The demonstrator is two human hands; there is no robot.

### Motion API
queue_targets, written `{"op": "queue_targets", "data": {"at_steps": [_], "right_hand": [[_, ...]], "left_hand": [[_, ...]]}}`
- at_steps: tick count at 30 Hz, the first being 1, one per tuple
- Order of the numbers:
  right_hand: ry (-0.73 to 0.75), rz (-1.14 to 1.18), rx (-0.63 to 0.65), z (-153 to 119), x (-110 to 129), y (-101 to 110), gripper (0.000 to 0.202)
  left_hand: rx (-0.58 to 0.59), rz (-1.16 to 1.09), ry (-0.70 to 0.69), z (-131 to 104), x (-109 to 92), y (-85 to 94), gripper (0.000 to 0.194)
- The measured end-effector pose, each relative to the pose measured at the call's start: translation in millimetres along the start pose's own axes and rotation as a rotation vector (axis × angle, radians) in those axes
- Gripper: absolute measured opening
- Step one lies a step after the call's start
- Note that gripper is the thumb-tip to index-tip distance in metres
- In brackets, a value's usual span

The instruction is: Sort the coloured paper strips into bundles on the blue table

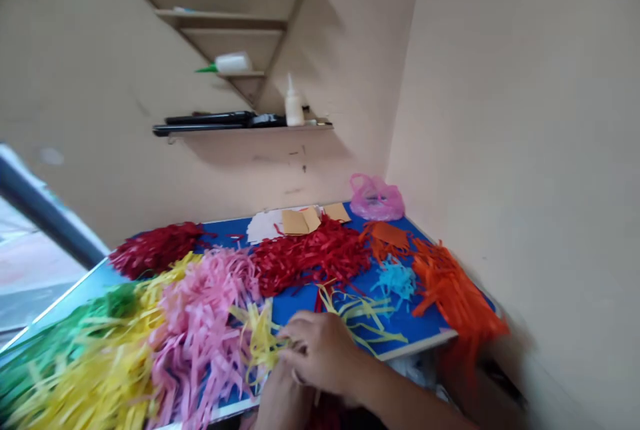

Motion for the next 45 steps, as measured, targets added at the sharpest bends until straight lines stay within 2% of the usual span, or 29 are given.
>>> {"op": "queue_targets", "data": {"at_steps": [4, 7, 8, 10, 12, 13, 14, 15, 17, 18, 20, 23, 27, 29, 30, 32, 34, 37, 41, 45], "right_hand": [[-0.083, -0.154, 0.199, -21.2, -55.1, 8.1, 0.022], [-0.121, -0.052, 0.201, -51.1, -84.8, 23.9, 0.023], [-0.140, 0.013, 0.152, -59.1, -91.2, 32.6, 0.019], [-0.235, 0.055, -0.039, -69.8, -101.6, 54.2, 0.020], [-0.333, -0.066, -0.253, -73.7, -103.9, 71.5, 0.034], [-0.315, -0.122, -0.281, -70.9, -98.8, 72.1, 0.036], [-0.240, -0.142, -0.230, -64.6, -90.0, 65.7, 0.033], [-0.136, -0.139, -0.121, -57.0, -78.9, 53.6, 0.026], [0.040, -0.130, 0.160, -44.7, -58.5, 22.3, 0.019], [0.069, -0.160, 0.266, -40.6, -53.7, 9.3, 0.023], [0.050, -0.255, 0.359, -33.6, -55.6, -5.4, 0.021], [0.037, -0.282, 0.353, -27.2, -67.6, -7.5, 0.018], [-0.016, -0.228, 0.273, -26.7, -72.9, 0.0, 0.016], [-0.031, -0.241, 0.247, -27.3, -68.3, -1.3, 0.032], [-0.024, -0.255, 0.257, -27.1, -65.8, -3.9, 0.037], [-0.005, -0.268, 0.312, -26.5, -64.3, -10.1, 0.028], [-0.024, -0.246, 0.341, -26.3, -69.9, -12.0, 0.018], [-0.090, -0.190, 0.295, -25.4, -83.6, -6.6, 0.022], [-0.180, -0.157, 0.250, -19.9, -94.2, -2.8, 0.022], [-0.270, -0.215, 0.247, -14.5, -97.1, -6.6, 0.021]], "left_hand": [[0.008, 0.019, -0.022, 2.5, 5.8, 1.1, 0.034], [-0.004, 0.035, -0.014, 4.7, 12.2, -2.0, 0.033], [-0.003, 0.031, -0.003, 5.3, 12.8, -0.8, 0.033], [0.030, 0.016, 0.015, 5.7, 10.8, 5.0, 0.032], [0.076, -0.003, 0.033, 7.1, 7.1, 13.7, 0.030], [0.084, -0.011, 0.049, 8.8, 5.9, 18.8, 0.029], [0.083, -0.017, 0.066, 11.0, 5.4, 23.8, 0.027], [0.075, -0.023, 0.082, 13.4, 5.5, 28.5, 0.025], [0.069, -0.035, 0.090, 18.0, 6.4, 35.7, 0.022], [0.074, -0.043, 0.081, 20.1, 7.1, 37.9, 0.022], [0.085, -0.058, 0.059, 23.7, 9.5, 39.9, 0.022], [0.061, -0.047, 0.022, 28.2, 16.5, 37.8, 0.021], [-0.006, -0.055, 0.001, 32.9, 30.6, 27.8, 0.024], [-0.056, -0.092, -0.009, 33.7, 36.3, 25.2, 0.024], [-0.093, -0.104, -0.010, 33.5, 38.5, 26.2, 0.024], [-0.126, -0.105, -0.006, 32.7, 41.1, 30.8, 0.025], [-0.058, -0.095, 0.006, 32.6, 42.2, 36.1, 0.026], [0.078, -0.093, 0.059, 34.1, 45.1, 42.9, 0.026], [0.096, 0.019, 0.164, 40.0, 52.3, 43.5, 0.031], [0.090, 0.080, 0.205, 44.9, 51.9, 38.7, 0.035]]}}
Point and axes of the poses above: each hand's wrist, its own z-axis towards the middle knuckle, its own y-axis out of the back of the hand, x = y × z, the point moved 5 cm from there along z, towards the middle knuckle, and after that the axes turned 14 degrees about y, right-handed, at the moved point
